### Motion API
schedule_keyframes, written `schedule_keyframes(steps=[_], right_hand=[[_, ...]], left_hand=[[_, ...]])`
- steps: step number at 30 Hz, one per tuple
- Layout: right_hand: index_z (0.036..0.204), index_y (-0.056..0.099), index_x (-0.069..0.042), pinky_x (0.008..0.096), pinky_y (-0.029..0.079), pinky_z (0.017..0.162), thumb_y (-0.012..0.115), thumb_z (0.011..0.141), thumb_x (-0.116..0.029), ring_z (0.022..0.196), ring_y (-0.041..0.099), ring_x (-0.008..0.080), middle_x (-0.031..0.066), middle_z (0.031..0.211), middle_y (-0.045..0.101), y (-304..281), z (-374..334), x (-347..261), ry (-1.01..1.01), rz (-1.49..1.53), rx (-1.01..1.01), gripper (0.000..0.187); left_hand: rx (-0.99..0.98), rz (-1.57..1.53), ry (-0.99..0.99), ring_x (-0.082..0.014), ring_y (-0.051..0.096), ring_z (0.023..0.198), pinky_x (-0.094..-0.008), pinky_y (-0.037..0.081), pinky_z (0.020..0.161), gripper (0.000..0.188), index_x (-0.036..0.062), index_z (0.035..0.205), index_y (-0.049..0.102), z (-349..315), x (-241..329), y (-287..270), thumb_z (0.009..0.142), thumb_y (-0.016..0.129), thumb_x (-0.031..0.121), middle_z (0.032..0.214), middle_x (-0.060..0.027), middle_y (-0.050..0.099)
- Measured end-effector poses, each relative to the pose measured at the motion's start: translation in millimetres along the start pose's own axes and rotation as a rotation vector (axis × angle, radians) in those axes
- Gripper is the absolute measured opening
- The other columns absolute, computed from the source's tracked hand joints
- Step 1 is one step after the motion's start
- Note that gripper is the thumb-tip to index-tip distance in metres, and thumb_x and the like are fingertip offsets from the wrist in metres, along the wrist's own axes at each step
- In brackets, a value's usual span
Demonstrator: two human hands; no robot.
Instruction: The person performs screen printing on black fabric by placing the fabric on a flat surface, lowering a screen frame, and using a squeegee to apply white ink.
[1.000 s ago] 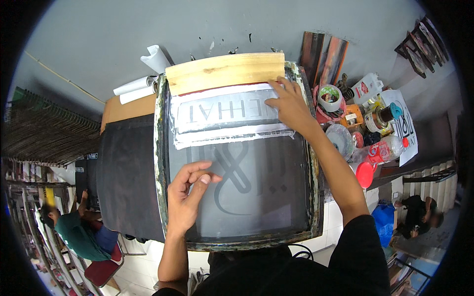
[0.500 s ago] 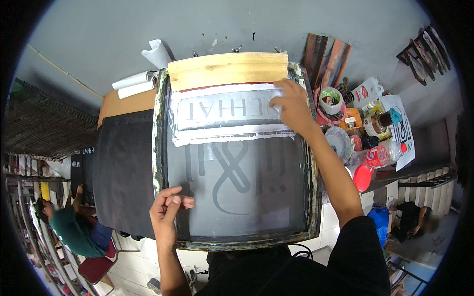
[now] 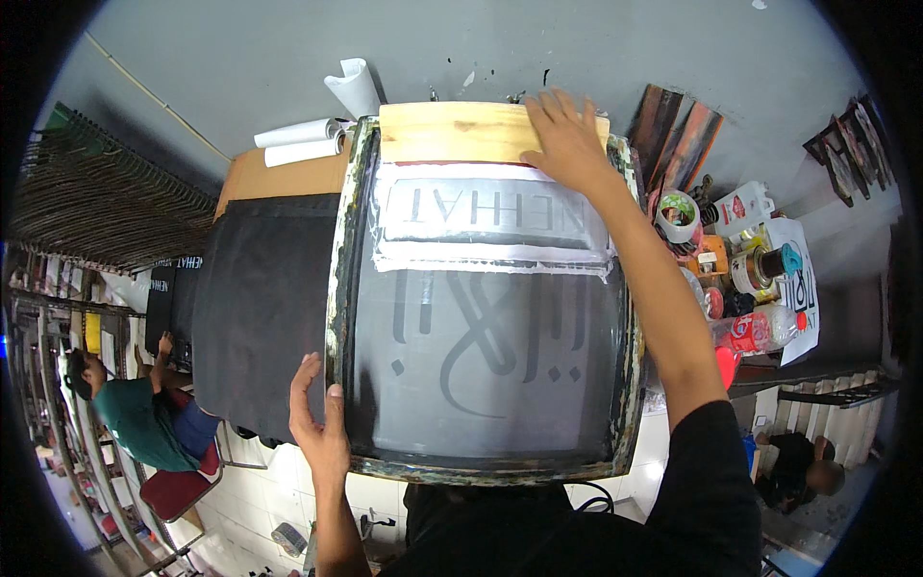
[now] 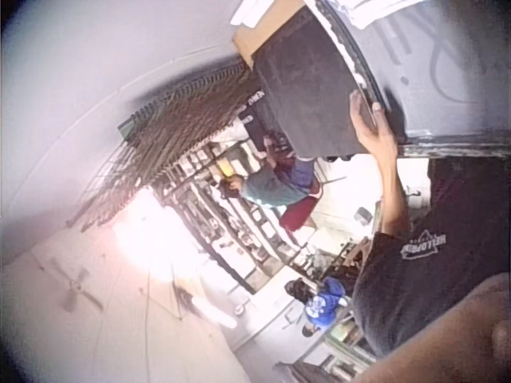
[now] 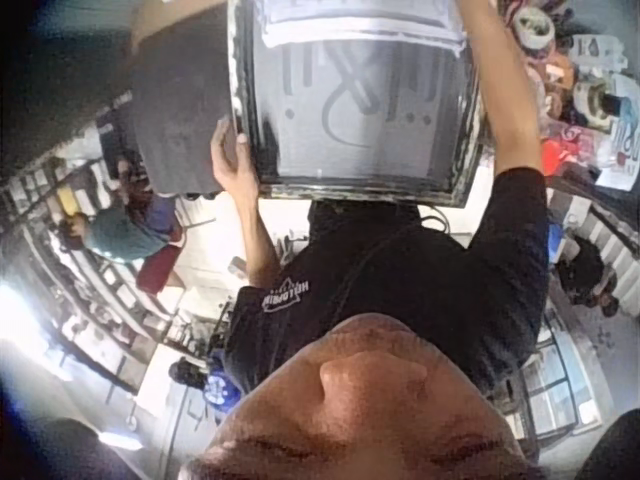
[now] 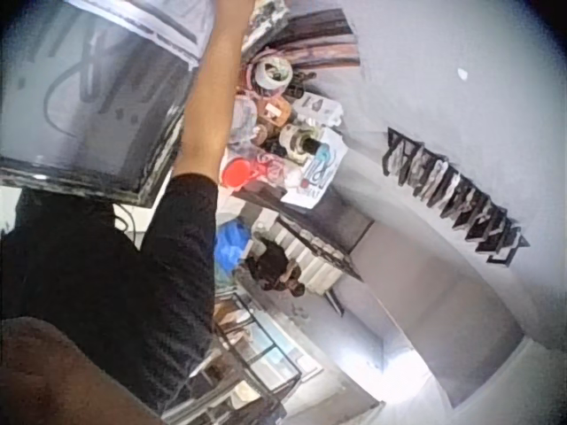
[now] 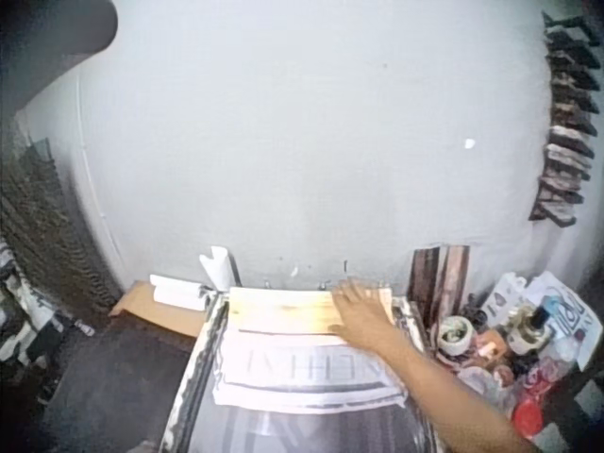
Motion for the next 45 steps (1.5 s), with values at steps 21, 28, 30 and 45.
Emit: schedule_keyframes(steps=[21, 28, 30, 45], right_hand=[[0.100, 0.059, -0.006, 0.0410, 0.051, 0.071, 0.062, 0.077, -0.006, 0.087, 0.062, 0.0275, 0.0077, 0.094, 0.062, -84, -167, -128, -0.131, 0.169, 0.085, 0.023], [0.103, 0.059, -0.006, 0.0418, 0.052, 0.073, 0.063, 0.078, -0.005, 0.089, 0.063, 0.0289, 0.0086, 0.094, 0.064, -54, -117, -109, -0.122, 0.088, 0.097, 0.026], [0.104, 0.059, -0.006, 0.0436, 0.053, 0.074, 0.066, 0.080, -0.006, 0.092, 0.064, 0.0301, 0.0100, 0.096, 0.065, -45, -92, -91, -0.111, 0.083, 0.102, 0.025], [0.105, 0.071, -0.007, 0.0487, 0.054, 0.081, 0.080, 0.079, -0.043, 0.094, 0.070, 0.0384, 0.0187, 0.095, 0.074, -34, 3, -10, 0.129, 0.201, -0.157, 0.046]], left_hand=[[-0.014, -0.032, 0.068, -0.0398, 0.036, 0.149, -0.0485, 0.026, 0.122, 0.053, -0.0065, 0.140, 0.051, -25, -41, -7, 0.100, 0.062, 0.027, 0.153, -0.0268, 0.047], [-0.029, -0.038, 0.051, -0.0370, 0.036, 0.149, -0.0480, 0.025, 0.123, 0.053, -0.0057, 0.142, 0.050, -26, -44, -11, 0.100, 0.062, 0.026, 0.153, -0.0249, 0.047], [-0.027, -0.028, 0.031, -0.0342, 0.035, 0.150, -0.0465, 0.023, 0.124, 0.054, -0.0032, 0.144, 0.050, -27, -43, -11, 0.102, 0.060, 0.028, 0.154, -0.0220, 0.047], [-0.127, 0.172, 0.766, -0.0374, 0.047, 0.142, -0.0431, 0.040, 0.114, 0.056, 0.0017, 0.143, 0.052, 197, 90, 87, 0.094, 0.070, 0.020, 0.150, -0.0228, 0.051]])
Point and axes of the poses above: each hand's wrist, its own z-axis towards the middle knuckle, its own y-axis out of the palm, x = y × z, the point moved 4 cm from there along z, towards the middle knuckle
